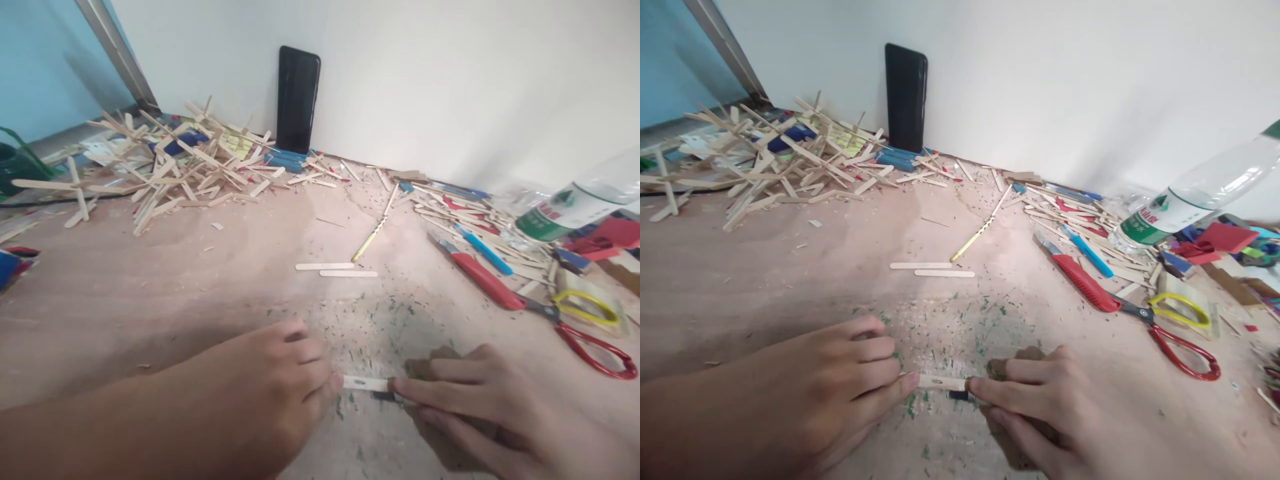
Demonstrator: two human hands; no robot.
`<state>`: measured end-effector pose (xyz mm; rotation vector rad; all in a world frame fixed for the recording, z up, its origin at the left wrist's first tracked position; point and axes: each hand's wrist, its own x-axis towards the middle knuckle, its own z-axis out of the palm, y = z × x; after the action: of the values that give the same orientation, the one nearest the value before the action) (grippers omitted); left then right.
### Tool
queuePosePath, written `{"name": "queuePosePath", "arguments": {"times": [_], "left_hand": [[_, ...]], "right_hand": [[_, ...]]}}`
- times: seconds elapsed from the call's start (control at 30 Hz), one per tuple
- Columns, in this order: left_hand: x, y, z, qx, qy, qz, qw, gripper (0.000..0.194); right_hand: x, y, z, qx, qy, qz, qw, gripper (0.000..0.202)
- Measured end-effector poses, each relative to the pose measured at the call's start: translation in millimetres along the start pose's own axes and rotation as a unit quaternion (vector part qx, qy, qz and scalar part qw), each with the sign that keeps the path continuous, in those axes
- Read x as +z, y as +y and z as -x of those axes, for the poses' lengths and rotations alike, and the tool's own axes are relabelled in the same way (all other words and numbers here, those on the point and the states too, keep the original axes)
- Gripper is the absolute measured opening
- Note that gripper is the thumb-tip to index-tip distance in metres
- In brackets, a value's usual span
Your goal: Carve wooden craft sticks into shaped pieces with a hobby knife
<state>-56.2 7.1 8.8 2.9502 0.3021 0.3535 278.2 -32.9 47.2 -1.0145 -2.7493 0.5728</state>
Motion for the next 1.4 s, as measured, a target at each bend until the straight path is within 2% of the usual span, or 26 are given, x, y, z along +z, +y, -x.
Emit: {"name": "queuePosePath", "arguments": {"times": [0.13, 0.27, 0.4, 0.53, 0.6, 0.67, 0.8, 0.87, 0.97, 1.13, 1.27, 1.4], "left_hand": [[-2.8, 0.6, 0.4, 0.031, 0.021, -0.001, 0.999, 0.011], [-8.7, 6.9, -4.6, 0.041, -0.008, 0.045, 0.998, 0.007], [-13.8, 8.0, -4.8, 0.050, -0.013, 0.065, 0.997, 0.007], [-6.5, -2.4, -0.3, -0.005, 0.055, 0.019, 0.998, 0.030], [1.0, -7.9, 0.3, -0.004, 0.077, -0.023, 0.997, 0.043], [7.5, -11.0, -0.3, 0.016, 0.073, -0.045, 0.996, 0.046], [9.6, -10.3, -2.0, 0.028, 0.074, -0.046, 0.996, 0.040], [6.5, -8.8, -2.5, 0.018, 0.079, -0.024, 0.996, 0.036], [3.2, -7.4, -2.3, -0.007, 0.059, 0.024, 0.998, 0.030], [5.9, -7.8, -0.2, -0.032, 0.084, 0.088, 0.992, 0.041], [5.1, -8.7, 1.5, -0.028, 0.073, 0.092, 0.993, 0.038], [2.7, -8.4, 1.9, -0.023, 0.045, 0.072, 0.996, 0.028]], "right_hand": [[1.6, -0.6, -5.0, -0.001, -0.018, -0.020, 1.000, 0.049], [18.7, -0.7, 2.4, 0.026, 0.028, -0.047, 0.998, 0.049], [30.3, -0.4, 7.4, 0.022, 0.039, -0.041, 0.998, 0.049], [27.2, -0.9, 6.7, 0.043, 0.060, -0.041, 0.996, 0.046], [23.3, -2.5, 5.5, 0.034, 0.068, -0.031, 0.997, 0.047], [19.8, -4.5, 4.1, 0.016, 0.062, -0.018, 0.998, 0.050], [15.8, -6.9, 3.0, 0.014, 0.043, -0.026, 0.999, 0.050], [15.0, -7.0, 2.8, 0.016, 0.041, -0.027, 0.999, 0.049], [15.6, -6.8, 2.7, 0.009, 0.045, -0.031, 0.998, 0.048], [20.8, -5.5, 6.3, 0.003, 0.061, -0.045, 0.997, 0.044], [19.8, -3.2, 5.6, -0.007, 0.069, -0.021, 0.997, 0.043], [18.9, -4.2, 1.4, -0.007, 0.061, -0.008, 0.998, 0.043]]}}
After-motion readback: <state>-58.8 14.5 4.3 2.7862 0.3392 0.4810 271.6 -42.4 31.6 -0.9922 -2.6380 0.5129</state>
